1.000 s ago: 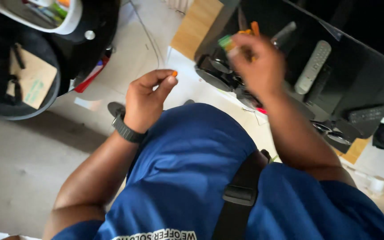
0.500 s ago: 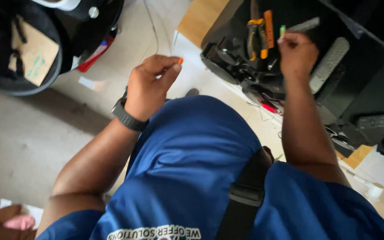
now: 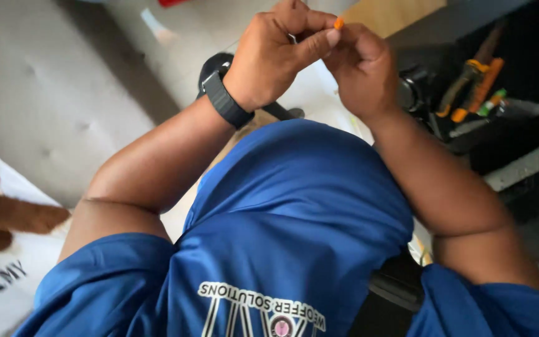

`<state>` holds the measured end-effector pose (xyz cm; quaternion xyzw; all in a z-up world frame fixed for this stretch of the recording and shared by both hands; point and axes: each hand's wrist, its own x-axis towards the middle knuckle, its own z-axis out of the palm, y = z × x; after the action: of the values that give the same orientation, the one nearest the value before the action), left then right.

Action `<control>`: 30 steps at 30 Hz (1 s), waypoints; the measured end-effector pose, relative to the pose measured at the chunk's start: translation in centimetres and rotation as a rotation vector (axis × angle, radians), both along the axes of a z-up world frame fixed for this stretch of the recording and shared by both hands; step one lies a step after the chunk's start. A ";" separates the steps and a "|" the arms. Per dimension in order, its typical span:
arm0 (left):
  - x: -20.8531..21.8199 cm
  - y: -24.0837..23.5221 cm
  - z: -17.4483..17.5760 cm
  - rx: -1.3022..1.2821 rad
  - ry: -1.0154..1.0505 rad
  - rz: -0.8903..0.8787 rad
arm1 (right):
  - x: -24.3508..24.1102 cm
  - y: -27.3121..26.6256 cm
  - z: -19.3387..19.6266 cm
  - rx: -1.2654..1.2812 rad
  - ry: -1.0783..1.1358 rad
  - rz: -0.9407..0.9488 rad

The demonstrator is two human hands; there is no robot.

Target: The person retrieves an orange plastic component from a bag and threads a thin wire through it. They then insert the component into a black electronic device and adjust it. The person also handles a small white packet and places items into their pocket.

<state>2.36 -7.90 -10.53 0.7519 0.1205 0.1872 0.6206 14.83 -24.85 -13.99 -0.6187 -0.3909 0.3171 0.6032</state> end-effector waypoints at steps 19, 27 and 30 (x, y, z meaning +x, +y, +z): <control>-11.4 4.1 -9.9 0.546 0.889 -0.391 | -1.8 7.2 -4.3 -0.345 0.032 0.575; -11.6 6.5 -12.2 0.291 0.910 -0.602 | -1.5 6.2 -3.8 -0.439 -0.025 0.522; -11.6 7.3 -14.4 0.023 0.734 -0.511 | -1.3 6.0 -4.2 -0.439 -0.008 0.519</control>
<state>-9.28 -0.63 -24.92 0.7810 0.1412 -0.2501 0.5546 13.51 -18.82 -18.19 -0.6150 -0.4601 0.5341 0.3532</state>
